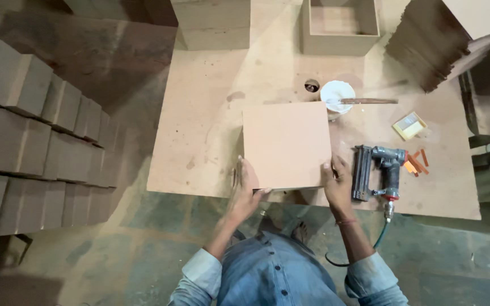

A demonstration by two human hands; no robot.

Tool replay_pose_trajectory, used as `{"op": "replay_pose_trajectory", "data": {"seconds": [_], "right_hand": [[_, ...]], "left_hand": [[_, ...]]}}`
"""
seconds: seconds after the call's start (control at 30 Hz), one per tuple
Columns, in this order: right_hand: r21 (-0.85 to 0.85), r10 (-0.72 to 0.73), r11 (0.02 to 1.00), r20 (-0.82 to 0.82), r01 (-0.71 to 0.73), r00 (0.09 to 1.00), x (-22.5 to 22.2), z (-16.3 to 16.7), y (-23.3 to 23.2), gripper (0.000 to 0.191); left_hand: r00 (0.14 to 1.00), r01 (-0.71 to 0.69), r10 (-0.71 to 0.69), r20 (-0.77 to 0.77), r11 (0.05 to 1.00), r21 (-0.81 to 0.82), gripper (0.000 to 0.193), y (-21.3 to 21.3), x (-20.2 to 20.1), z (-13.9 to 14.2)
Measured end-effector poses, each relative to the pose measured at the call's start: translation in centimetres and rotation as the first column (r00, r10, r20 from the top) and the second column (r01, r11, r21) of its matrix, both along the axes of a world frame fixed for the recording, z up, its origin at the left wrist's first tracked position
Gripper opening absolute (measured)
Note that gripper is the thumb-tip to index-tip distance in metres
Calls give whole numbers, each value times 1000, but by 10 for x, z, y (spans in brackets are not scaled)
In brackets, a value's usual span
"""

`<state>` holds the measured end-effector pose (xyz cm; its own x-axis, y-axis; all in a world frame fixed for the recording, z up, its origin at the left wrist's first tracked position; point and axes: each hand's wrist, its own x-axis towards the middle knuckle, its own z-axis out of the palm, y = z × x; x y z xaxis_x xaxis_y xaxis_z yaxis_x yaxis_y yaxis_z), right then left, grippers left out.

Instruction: The person assembles small cardboard boxes by applying glue to the edges of open frames and attaching flat cardboard panels. They use a pneumatic nail gun to secure the panels to the frames, repeating the process for multiple boxes.

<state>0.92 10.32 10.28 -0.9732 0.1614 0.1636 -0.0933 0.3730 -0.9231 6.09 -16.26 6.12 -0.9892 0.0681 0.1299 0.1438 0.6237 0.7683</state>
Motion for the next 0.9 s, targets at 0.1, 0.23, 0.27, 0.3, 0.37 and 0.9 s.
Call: {"op": "replay_pose_trajectory", "data": {"seconds": [0.1,0.23,0.27,0.3,0.37,0.9], "right_hand": [[-14,13,1000,25,-13,1000,3,-15,-3,42],[-11,20,1000,74,-19,997,6,-20,-7,43],[29,16,999,61,-18,998,5,-19,-7,43],[68,17,997,48,-20,999,4,-18,-7,43],[118,63,991,26,-65,998,3,-19,0,44],[338,244,924,-158,-180,957,27,-43,66,27]], "left_hand": [[1000,5,-7,27,999,48,106,-2,3,-17],[989,-33,4,149,981,192,106,0,4,-22],[989,-36,2,149,973,228,106,1,4,-20],[989,-44,4,149,964,263,106,2,4,-19],[976,-97,43,212,963,250,108,3,4,-15],[923,-298,348,-161,915,272,46,17,24,-34]]}}
